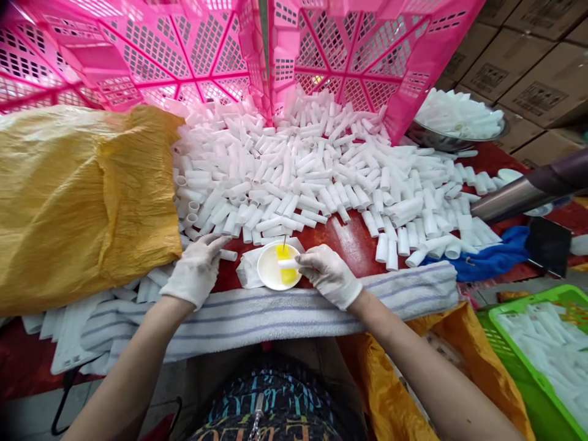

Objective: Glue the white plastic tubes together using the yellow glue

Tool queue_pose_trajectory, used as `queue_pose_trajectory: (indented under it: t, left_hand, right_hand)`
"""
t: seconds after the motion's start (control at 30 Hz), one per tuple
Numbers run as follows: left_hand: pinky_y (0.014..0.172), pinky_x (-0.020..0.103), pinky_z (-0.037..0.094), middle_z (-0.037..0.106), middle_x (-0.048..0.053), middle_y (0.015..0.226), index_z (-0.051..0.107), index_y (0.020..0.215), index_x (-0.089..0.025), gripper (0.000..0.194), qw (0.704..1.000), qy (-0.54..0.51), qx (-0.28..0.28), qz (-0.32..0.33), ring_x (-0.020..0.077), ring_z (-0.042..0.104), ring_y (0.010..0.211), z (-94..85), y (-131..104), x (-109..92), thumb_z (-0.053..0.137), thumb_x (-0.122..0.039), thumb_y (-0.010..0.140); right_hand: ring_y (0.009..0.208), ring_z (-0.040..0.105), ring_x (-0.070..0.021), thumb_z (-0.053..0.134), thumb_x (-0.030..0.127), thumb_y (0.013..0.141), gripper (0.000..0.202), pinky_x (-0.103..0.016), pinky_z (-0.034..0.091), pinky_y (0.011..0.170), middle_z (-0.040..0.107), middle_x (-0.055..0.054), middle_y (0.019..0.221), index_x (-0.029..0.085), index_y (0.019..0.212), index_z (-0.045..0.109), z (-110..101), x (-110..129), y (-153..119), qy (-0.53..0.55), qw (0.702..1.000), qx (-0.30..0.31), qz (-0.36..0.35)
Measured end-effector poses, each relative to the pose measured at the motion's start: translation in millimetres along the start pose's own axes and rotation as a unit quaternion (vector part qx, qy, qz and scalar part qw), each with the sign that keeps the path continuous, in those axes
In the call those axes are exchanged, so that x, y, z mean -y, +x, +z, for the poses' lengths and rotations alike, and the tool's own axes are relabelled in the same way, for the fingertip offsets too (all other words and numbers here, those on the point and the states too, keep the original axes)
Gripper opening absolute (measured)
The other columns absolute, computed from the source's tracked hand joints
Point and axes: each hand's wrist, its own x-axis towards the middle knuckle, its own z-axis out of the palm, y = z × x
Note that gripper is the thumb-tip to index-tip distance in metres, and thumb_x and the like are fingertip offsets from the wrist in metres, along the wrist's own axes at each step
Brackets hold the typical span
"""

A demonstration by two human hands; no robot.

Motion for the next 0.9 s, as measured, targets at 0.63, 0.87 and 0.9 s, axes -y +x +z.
queue_pose_trajectory:
  t: [0.63, 0.87, 0.9]
  left_hand:
    - [0.087, 0.034, 0.045, 0.064, 0.009, 0.101, 0.07, 0.106, -0.023, 0.029, 0.997, 0.013, 0.046, -0.053, 0.0237, 0.057, 0.095, 14.7, 1, -5, 0.054, -0.037, 0.086]
    - [0.088, 0.032, 0.048, 0.068, 0.006, 0.099, 0.064, 0.103, -0.018, 0.026, 0.977, -0.193, -0.037, -0.08, 0.0193, 0.063, 0.091, 10.7, -16, -20, 0.06, -0.034, 0.083]
    - [0.085, 0.029, 0.05, 0.068, 0.004, 0.097, 0.063, 0.103, -0.019, 0.026, 0.964, -0.247, -0.036, -0.093, 0.0175, 0.064, 0.088, 8.5, -18, -27, 0.061, -0.034, 0.082]
  right_hand:
    - [0.083, 0.064, -0.0207, 0.066, 0.039, 0.078, 0.022, -0.038, 0.053, 0.079, 0.067, -0.007, 0.088, 0.02, 0.089, 0.07, 8, 12, -16, -0.02, 0.997, -0.015, 0.071]
    - [0.053, 0.052, -0.0119, 0.068, 0.048, 0.074, 0.035, -0.024, 0.044, 0.048, 0.051, 0.001, 0.055, 0.018, 0.058, 0.059, 6, 37, -28, 0.021, 0.989, 0.006, 0.149]
    - [0.056, 0.054, -0.0131, 0.069, 0.049, 0.073, 0.034, -0.024, 0.045, 0.05, 0.054, 0.0, 0.059, 0.018, 0.062, 0.06, 5, 43, -30, 0.033, 0.987, -0.001, 0.154]
